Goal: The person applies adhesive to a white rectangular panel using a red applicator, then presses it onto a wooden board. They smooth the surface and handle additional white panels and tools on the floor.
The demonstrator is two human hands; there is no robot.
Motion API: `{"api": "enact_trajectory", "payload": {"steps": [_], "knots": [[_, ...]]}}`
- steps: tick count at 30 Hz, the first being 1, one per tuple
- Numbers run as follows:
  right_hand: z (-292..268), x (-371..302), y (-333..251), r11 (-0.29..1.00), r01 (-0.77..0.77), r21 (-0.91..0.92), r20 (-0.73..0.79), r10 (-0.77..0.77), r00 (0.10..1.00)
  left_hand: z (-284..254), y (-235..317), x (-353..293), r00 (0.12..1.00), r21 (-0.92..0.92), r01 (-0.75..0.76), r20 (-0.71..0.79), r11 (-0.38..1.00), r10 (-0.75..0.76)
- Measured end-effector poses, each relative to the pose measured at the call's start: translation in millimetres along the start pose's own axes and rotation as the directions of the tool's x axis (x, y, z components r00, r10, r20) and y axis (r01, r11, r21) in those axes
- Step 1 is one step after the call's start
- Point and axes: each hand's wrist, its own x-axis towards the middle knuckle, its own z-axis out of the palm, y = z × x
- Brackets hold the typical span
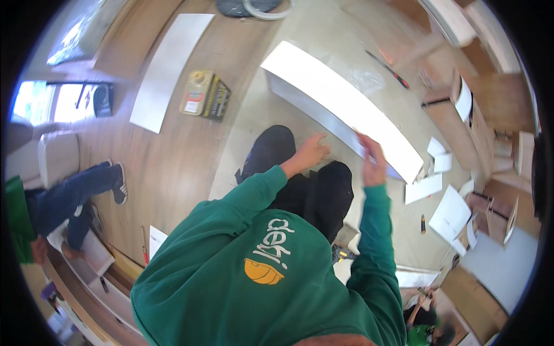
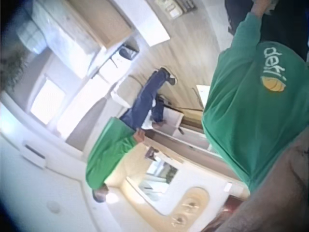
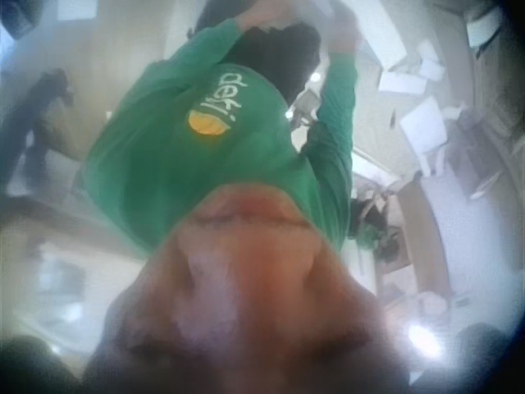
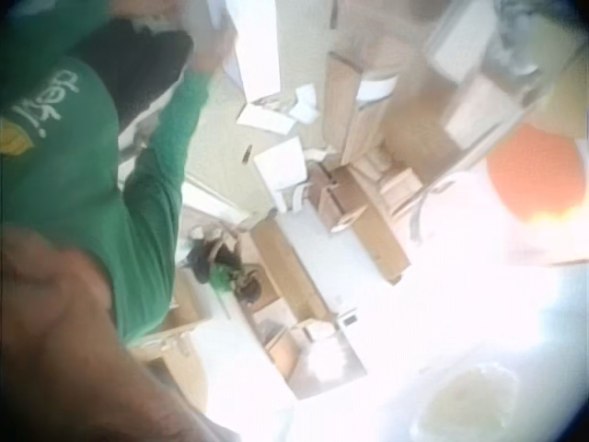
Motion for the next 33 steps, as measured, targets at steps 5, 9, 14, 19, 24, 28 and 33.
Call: {"api": "enact_trajectory", "payload": {"steps": [5,9,14,19,24,28,33], "knots": [[188.2,140.6,-127.1,0.783,0.585,0.210,0.142,-0.617,0.774,-114.7,-37.1,-68.6,0.942,0.356,-0.146,-0.235,0.923,0.240],[294.3,200.4,-189.0,0.725,0.688,0.005,0.220,-0.672,0.707,-196.5,-79.3,-126.6,0.818,0.165,-0.102,-0.548,0.981,0.177],[371.4,227.5,-208.8,0.688,0.714,-0.134,0.272,-0.667,0.694,-242.1,-135.4,-198.5,0.672,0.034,0.162,-0.735,0.986,-0.086],[371.1,222.1,-204.2,0.725,0.680,-0.106,0.391,-0.599,0.699,-234.9,-155.7,-219.7,0.654,-0.170,0.163,-0.719,0.972,-0.236],[304.9,176.7,-165.7,0.880,0.468,-0.083,-0.087,-0.474,0.876,-229.4,-121.3,-170.8,0.841,-0.122,0.149,-0.507,0.981,-0.190],[202.3,70.1,-52.9,0.991,0.010,0.132,-0.343,0.036,0.939,-228.3,-83.8,-121.1,0.928,-0.007,0.112,-0.357,0.994,-0.107],[18.3,-102.0,126.6,0.687,-0.714,0.138,-0.819,0.484,0.308,-220.0,-43.6,-88.0,0.953,0.174,0.094,-0.300,0.980,-0.038]]}}
